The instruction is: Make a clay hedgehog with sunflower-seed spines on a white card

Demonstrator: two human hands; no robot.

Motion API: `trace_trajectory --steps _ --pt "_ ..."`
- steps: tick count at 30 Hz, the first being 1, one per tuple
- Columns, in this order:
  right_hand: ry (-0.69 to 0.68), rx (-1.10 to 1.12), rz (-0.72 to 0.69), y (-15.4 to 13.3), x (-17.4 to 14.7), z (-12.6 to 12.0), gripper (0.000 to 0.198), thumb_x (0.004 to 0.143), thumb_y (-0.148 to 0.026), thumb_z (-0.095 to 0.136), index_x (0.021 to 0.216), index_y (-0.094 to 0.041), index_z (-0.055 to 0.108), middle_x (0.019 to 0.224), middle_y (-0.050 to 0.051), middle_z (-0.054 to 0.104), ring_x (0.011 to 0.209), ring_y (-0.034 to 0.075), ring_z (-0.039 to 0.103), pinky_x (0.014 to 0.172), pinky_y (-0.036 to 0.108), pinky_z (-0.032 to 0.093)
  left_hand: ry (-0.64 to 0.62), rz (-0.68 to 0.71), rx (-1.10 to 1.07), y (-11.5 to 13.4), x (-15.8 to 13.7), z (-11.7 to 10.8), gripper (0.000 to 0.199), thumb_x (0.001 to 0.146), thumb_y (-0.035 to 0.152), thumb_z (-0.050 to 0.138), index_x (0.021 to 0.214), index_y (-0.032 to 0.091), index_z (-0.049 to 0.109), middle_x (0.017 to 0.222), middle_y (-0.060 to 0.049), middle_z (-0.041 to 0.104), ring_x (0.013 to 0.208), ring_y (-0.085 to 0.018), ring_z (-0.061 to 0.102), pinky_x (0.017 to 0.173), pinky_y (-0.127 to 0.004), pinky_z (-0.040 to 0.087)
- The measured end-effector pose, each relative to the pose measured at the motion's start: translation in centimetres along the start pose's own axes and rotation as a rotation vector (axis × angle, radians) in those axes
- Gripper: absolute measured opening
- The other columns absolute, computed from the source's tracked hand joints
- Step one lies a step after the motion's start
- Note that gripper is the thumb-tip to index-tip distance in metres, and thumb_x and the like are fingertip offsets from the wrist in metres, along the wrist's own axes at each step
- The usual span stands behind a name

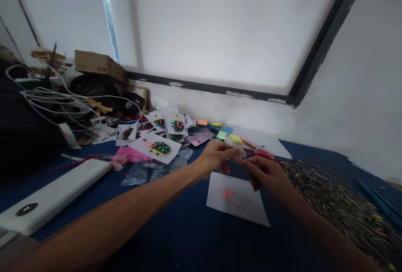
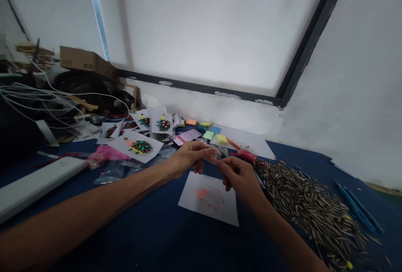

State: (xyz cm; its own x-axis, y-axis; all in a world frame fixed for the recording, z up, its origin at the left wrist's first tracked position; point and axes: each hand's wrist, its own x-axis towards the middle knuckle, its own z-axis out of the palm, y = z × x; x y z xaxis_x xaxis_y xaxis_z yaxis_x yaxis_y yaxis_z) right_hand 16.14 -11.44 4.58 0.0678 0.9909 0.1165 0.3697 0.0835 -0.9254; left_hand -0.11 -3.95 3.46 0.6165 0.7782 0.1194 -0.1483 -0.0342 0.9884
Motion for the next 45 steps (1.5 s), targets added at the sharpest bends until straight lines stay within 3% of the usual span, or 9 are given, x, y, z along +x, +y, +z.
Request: trace_trajectory --steps 8,13,16,20,25,32,39,45 --pt "0.103 -0.016 -0.031 0.3 0.0 0.1 0.040 0.069 -0.058 0.063 0.073 -0.019 0.059 0.056 -0.002 0.057 0.041 0.011 0.051 0.039 0.026 0.043 0.011 -0.047 0.014 -0.3 0.1 0.4 0.027 0.082 0.035 0.063 0.089 0.009 0.068 0.089 -0.009 0.070 0.037 -0.005 0.051 0.035 -0.018 0.034" --pt "0.157 -0.058 -0.076 0.4 0.1 -0.3 0.036 0.073 -0.051 0.060 0.089 -0.019 0.064 0.059 -0.001 0.058 0.044 0.012 0.052 0.042 0.027 0.044 -0.004 -0.067 0.032 -0.2 0.0 0.6 0.023 0.079 0.032 0.066 0.082 0.008 0.067 0.092 -0.011 0.070 0.036 -0.004 0.051 0.034 -0.019 0.032" --pt "0.158 -0.117 -0.099 0.2 0.1 -0.3 0.033 0.072 -0.048 0.061 0.085 -0.019 0.067 0.047 -0.004 0.052 0.041 0.012 0.049 0.042 0.027 0.042 -0.026 -0.073 0.023 -0.4 0.0 0.5 0.026 0.077 0.034 0.068 0.087 0.009 0.068 0.090 -0.010 0.070 0.036 -0.004 0.051 0.033 -0.017 0.032" --pt "0.157 -0.171 -0.122 0.0 -0.1 0.0 0.033 0.070 -0.052 0.063 0.078 -0.021 0.066 0.059 0.000 0.063 0.042 0.011 0.049 0.040 0.027 0.041 -0.032 -0.103 0.035 -0.2 -0.1 0.7 0.022 0.078 0.030 0.067 0.086 0.010 0.067 0.081 -0.006 0.070 0.037 -0.004 0.052 0.034 -0.016 0.032" --pt "0.136 -0.191 -0.101 -0.2 -0.2 0.2 0.039 0.065 -0.058 0.069 0.070 -0.020 0.064 0.044 -0.004 0.050 0.037 0.010 0.044 0.038 0.025 0.038 -0.005 -0.169 -0.009 0.2 -0.5 1.3 0.009 0.079 0.020 0.064 0.077 0.011 0.065 0.061 0.000 0.062 0.035 -0.006 0.050 0.035 -0.019 0.033" --pt "0.089 -0.107 -0.059 -0.1 0.0 -0.1 0.044 0.062 -0.063 0.070 0.068 -0.020 0.062 0.047 -0.005 0.049 0.040 0.010 0.046 0.042 0.026 0.040 -0.004 -0.076 -0.108 -0.1 -0.5 1.6 0.012 0.075 0.022 0.065 0.076 0.011 0.066 0.062 0.001 0.061 0.031 -0.003 0.035 0.034 -0.021 0.022" --pt "0.045 0.028 -0.029 1.0 0.2 -0.1 0.038 0.064 -0.056 0.072 0.070 -0.020 0.061 0.048 -0.006 0.045 0.043 0.009 0.042 0.043 0.025 0.035 -0.087 -0.092 -0.077 -0.4 0.0 0.8 0.029 0.067 0.037 0.076 0.073 0.013 0.061 0.062 0.000 0.061 0.039 -0.003 0.041 0.039 -0.020 0.029" --pt "-0.074 0.137 0.017 0.8 0.2 -0.7 0.034 0.073 -0.053 0.066 0.075 -0.019 0.061 0.052 -0.006 0.044 0.046 0.008 0.039 0.044 0.023 0.032 -0.100 -0.093 -0.075 0.4 -0.3 0.7 0.020 0.069 0.028 0.075 0.075 0.012 0.066 0.063 0.001 0.060 0.041 -0.002 0.039 0.040 -0.020 0.028"
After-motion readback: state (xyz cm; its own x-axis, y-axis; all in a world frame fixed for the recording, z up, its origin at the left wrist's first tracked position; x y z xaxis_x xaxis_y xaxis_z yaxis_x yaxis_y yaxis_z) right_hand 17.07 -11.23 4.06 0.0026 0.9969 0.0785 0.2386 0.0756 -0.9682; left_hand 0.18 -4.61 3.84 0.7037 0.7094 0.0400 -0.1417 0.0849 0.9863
